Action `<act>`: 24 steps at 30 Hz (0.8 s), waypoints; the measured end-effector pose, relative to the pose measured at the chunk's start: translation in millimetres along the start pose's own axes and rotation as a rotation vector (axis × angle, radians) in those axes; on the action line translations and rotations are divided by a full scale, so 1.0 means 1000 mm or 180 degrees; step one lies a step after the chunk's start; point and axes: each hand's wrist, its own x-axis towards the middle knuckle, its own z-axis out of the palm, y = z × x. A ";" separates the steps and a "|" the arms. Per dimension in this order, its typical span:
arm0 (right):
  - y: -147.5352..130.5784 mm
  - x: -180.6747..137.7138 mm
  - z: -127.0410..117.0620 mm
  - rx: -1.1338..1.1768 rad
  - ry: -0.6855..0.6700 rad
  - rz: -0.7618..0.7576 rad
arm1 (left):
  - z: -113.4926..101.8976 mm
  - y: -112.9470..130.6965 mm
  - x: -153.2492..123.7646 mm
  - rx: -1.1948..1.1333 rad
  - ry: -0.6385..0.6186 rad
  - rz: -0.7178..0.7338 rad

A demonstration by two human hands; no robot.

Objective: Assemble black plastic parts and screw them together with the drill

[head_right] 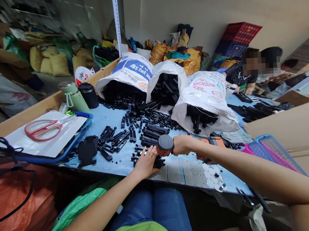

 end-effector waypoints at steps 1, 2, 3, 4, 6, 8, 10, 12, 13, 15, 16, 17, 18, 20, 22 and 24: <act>-0.002 0.000 0.000 0.0017 -0.0065 0.0009 | -0.001 0.000 0.000 0.0017 0.0003 0.0010; -0.003 -0.002 0.000 0.0015 -0.0071 0.0025 | -0.001 0.000 0.000 0.0036 0.0004 0.0010; -0.004 -0.004 0.001 -0.0020 -0.0007 0.0034 | -0.002 0.000 0.000 0.0057 0.0012 0.0002; -0.005 -0.009 0.001 -0.0079 0.0099 0.0030 | -0.002 0.000 0.000 0.0077 0.0020 -0.0005; -0.007 -0.020 0.002 -0.0210 0.0323 -0.0002 | -0.002 0.000 -0.001 0.0109 0.0039 -0.0021; -0.012 -0.031 0.002 -0.0283 0.0410 -0.0030 | 0.000 0.000 -0.002 0.0138 0.0061 -0.0017; -0.018 -0.037 0.003 -0.0283 0.0304 -0.0015 | 0.002 0.000 -0.002 0.0174 0.0081 -0.0012; -0.024 -0.039 0.004 -0.0275 0.0140 0.0008 | 0.002 0.000 -0.003 0.0208 0.0097 -0.0013; -0.027 -0.039 0.006 -0.0252 0.0062 0.0016 | 0.002 0.000 -0.003 0.0222 0.0099 -0.0006; -0.027 -0.039 0.015 -0.0137 0.0039 0.0028 | 0.001 0.000 -0.003 0.0255 0.0099 0.0010; -0.025 -0.041 0.021 -0.0034 0.0105 0.0029 | 0.001 0.001 -0.003 0.0274 0.0095 0.0022; -0.021 -0.043 0.029 0.0117 0.0203 0.0014 | 0.000 0.001 -0.004 0.0295 0.0089 0.0023; -0.014 -0.046 0.039 0.0343 0.0298 0.0000 | 0.000 0.001 -0.004 0.0317 0.0080 0.0013; 0.008 -0.054 0.059 0.1088 0.0381 0.0032 | 0.001 0.001 -0.003 0.0346 0.0049 -0.0004; 0.041 -0.061 0.079 0.2087 0.0405 0.0217 | 0.001 0.001 -0.001 0.0345 0.0020 -0.0016; 0.081 -0.066 0.093 0.2919 0.0621 0.0733 | 0.000 0.002 0.000 0.0293 -0.0007 0.0004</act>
